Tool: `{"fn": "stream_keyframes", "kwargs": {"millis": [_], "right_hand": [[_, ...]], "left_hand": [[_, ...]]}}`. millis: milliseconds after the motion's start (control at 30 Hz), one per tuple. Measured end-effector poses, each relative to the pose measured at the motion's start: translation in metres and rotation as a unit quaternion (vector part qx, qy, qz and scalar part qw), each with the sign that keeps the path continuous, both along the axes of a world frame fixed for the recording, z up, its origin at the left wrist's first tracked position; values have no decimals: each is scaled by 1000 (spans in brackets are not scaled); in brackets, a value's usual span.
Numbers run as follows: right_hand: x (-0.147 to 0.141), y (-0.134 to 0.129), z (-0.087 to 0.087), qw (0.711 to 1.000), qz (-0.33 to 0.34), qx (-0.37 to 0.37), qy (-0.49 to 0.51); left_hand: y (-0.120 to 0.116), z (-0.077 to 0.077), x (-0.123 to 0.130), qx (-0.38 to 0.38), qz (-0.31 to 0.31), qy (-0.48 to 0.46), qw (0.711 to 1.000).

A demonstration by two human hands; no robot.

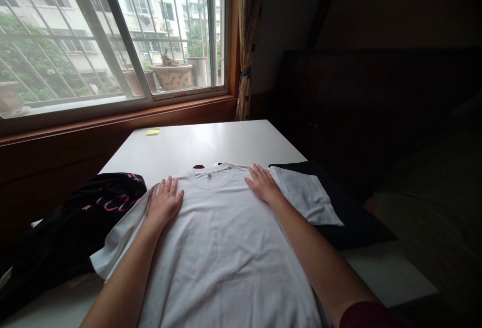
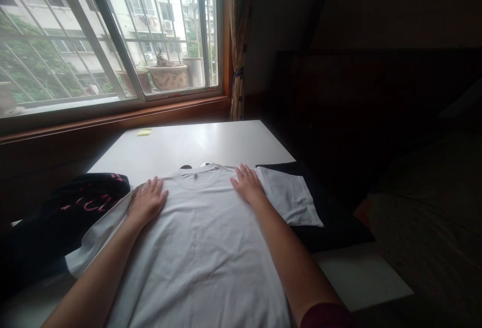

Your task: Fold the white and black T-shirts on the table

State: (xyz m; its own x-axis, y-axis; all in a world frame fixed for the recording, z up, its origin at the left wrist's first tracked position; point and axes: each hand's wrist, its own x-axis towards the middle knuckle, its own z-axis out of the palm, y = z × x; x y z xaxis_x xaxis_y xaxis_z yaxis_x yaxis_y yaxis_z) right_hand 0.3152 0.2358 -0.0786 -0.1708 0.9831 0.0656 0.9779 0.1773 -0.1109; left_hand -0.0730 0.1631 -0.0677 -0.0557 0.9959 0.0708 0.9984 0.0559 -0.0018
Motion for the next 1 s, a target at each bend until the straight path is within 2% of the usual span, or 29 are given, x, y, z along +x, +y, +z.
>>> {"fn": "stream_keyframes", "kwargs": {"millis": [200, 500, 833, 1000], "right_hand": [[0, 0, 1, 1000, 1, 3, 3], [0, 0, 1, 1000, 11, 1, 7], [-3, 7, 12, 999, 22, -37, 11], [-16, -6, 17, 1000, 4, -7, 1]], "left_hand": [[-2, 3, 0, 3, -63, -1, 998], [4, -3, -3, -7, -43, -4, 999], [8, 11, -7, -37, -56, -1, 998], [9, 9, -10, -34, -61, 4, 998]]}}
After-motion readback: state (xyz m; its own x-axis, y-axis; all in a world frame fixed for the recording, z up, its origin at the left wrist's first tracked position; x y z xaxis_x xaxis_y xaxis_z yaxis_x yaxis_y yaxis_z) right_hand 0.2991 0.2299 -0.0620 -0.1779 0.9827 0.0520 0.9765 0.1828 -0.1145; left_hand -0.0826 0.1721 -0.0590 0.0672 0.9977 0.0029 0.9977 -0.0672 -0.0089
